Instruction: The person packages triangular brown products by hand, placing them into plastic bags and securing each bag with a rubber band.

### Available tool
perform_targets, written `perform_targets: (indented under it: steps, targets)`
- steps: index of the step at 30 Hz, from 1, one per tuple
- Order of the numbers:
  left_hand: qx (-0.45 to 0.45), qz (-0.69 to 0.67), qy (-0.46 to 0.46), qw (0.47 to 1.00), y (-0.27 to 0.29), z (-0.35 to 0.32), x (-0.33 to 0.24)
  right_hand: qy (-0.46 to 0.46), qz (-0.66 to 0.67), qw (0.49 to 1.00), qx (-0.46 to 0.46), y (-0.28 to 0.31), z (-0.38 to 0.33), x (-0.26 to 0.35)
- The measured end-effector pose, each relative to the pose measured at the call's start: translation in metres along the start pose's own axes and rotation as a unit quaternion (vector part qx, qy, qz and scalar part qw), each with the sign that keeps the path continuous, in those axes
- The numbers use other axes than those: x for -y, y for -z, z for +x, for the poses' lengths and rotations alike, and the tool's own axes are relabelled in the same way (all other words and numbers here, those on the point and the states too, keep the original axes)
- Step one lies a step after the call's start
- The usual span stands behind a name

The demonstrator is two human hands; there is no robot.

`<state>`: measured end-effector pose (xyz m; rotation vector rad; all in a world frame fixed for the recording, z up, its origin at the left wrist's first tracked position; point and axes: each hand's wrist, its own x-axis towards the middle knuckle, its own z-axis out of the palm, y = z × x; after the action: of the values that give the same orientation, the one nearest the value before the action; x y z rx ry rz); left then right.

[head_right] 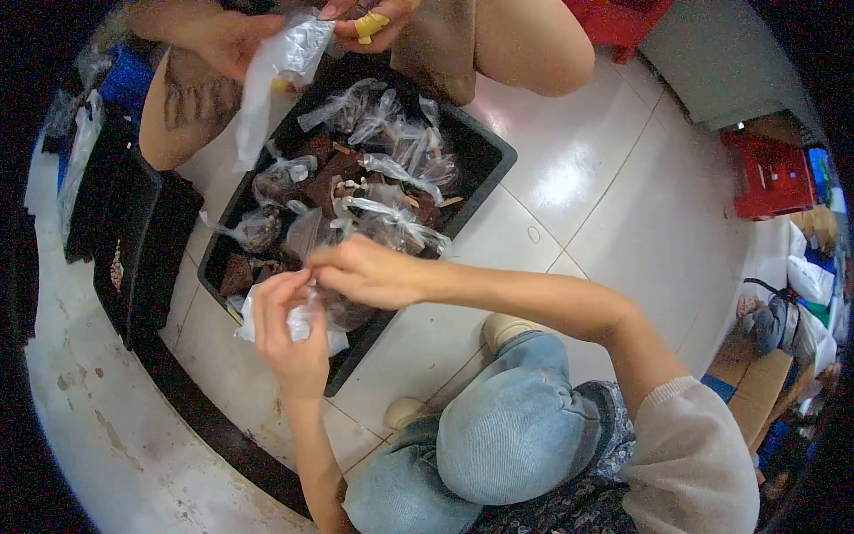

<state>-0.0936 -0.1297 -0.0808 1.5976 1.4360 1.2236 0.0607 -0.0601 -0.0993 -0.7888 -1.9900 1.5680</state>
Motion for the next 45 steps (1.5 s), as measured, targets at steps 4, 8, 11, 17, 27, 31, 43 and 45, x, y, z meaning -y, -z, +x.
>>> perform_targets:
  steps: [4,8,11,17,27,31,43,45]
  targets:
    - [-0.143,0.210,-0.143,0.957,-0.005,-0.011,0.020,-0.050,0.020,0.997,-0.050,-0.015,0.005,0.004]
    - [-0.193,0.222,-0.214,0.931,-0.005,-0.013,0.027,-0.153,0.156,0.974,-0.052,-0.020,0.011,0.006]
    - [-0.175,0.235,-0.224,0.929,-0.003,-0.015,0.030,-0.107,0.188,0.973,-0.077,-0.019,0.009,0.004]
    - [-0.200,0.203,-0.222,0.933,-0.008,-0.018,0.040,-0.042,0.209,0.977,0.019,-0.004,0.005,0.000]
    - [-0.189,0.150,-0.246,0.939,-0.012,-0.018,0.042,-0.056,0.108,0.992,0.040,0.000,-0.001,0.010]
    - [-0.174,0.157,-0.252,0.939,-0.008,-0.016,0.040,-0.011,0.052,0.999,0.013,0.003,-0.001,0.010]
    - [-0.087,0.202,-0.175,0.959,0.021,-0.038,0.051,0.156,-0.395,0.905,-0.035,0.028,-0.008,-0.013]
    - [-0.028,0.230,-0.059,0.971,0.032,-0.054,0.056,0.106,-0.347,0.932,-0.013,0.018,-0.013,-0.023]
